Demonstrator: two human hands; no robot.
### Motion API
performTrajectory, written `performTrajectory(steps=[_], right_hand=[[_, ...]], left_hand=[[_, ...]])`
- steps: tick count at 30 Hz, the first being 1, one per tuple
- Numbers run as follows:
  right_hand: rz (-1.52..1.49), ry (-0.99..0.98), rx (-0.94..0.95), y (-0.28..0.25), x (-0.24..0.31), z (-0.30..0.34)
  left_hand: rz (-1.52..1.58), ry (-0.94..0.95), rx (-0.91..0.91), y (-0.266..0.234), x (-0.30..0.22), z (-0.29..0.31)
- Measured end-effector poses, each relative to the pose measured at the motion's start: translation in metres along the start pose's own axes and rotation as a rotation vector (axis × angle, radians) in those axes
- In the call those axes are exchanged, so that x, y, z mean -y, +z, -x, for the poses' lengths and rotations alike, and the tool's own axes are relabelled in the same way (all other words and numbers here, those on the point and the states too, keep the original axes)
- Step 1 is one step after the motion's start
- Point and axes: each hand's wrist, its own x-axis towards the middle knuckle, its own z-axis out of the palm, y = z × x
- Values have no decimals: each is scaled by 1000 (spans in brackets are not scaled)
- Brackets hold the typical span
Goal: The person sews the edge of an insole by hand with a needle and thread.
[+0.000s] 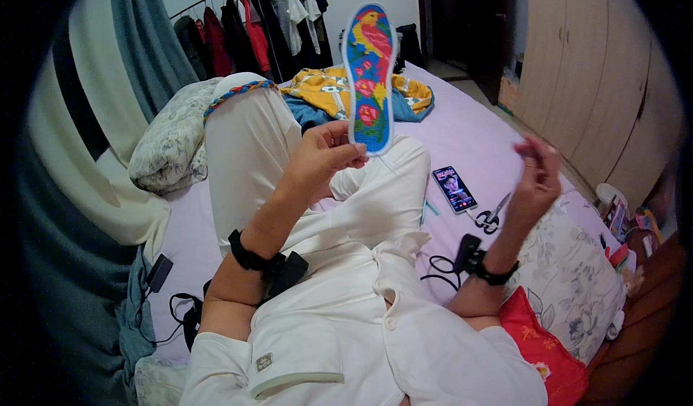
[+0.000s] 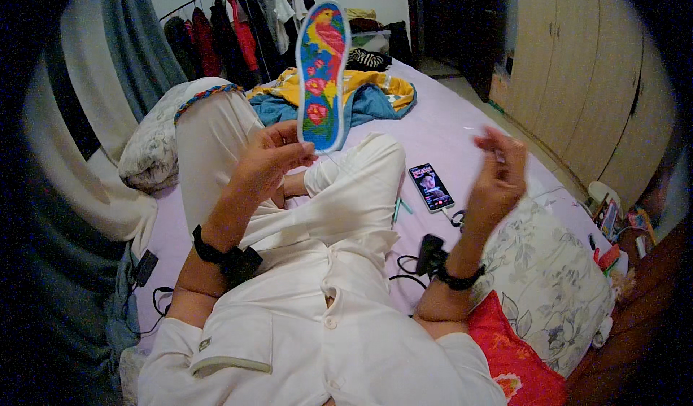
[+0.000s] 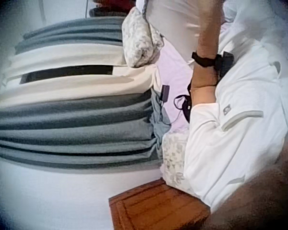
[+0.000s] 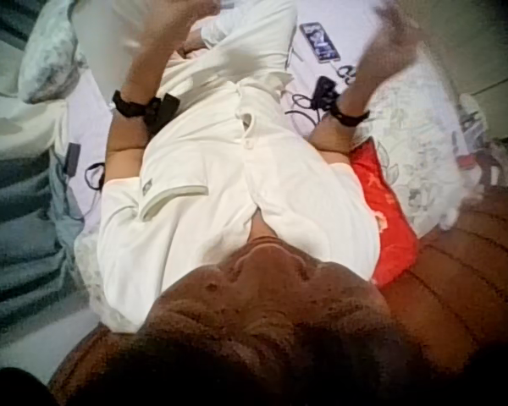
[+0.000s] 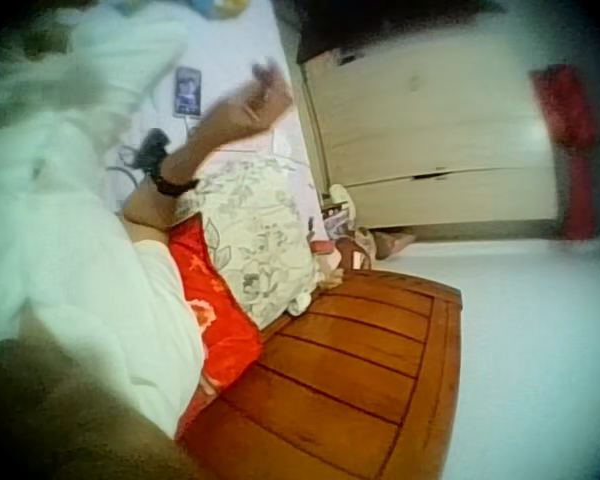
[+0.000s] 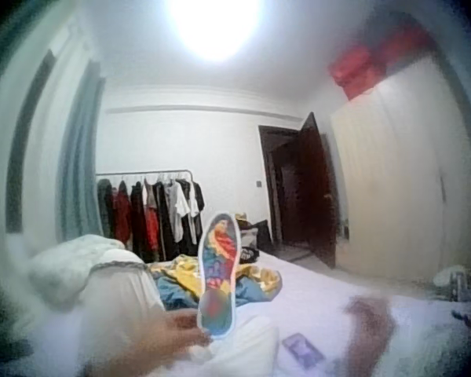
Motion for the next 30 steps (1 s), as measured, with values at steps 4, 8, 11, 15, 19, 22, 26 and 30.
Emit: performTrajectory(steps=[4,8,11,15,19,22,26,30], right_hand=[[-149,-136,270,32,38,28],[-216,-207,378,49,40,44],[-208,-217,428,52,44,50],[-200,-270,442,57,41,52],[-217,-247,440,58,42,53],[-206,-265,444,59,41,53],[-208,-251,450,59,41,53],[-197,-241,465,59,42,54]], left_hand=[[-34,-38,124,9,3,3],[-15,-58,160,16,3,5],[0,-67,173,18,4,5],[20,-74,186,17,5,6],[10,-80,188,19,3,5],[0,-85,187,18,3,6],[3,-77,195,18,4,5],[-2,-70,202,18,5,5]])
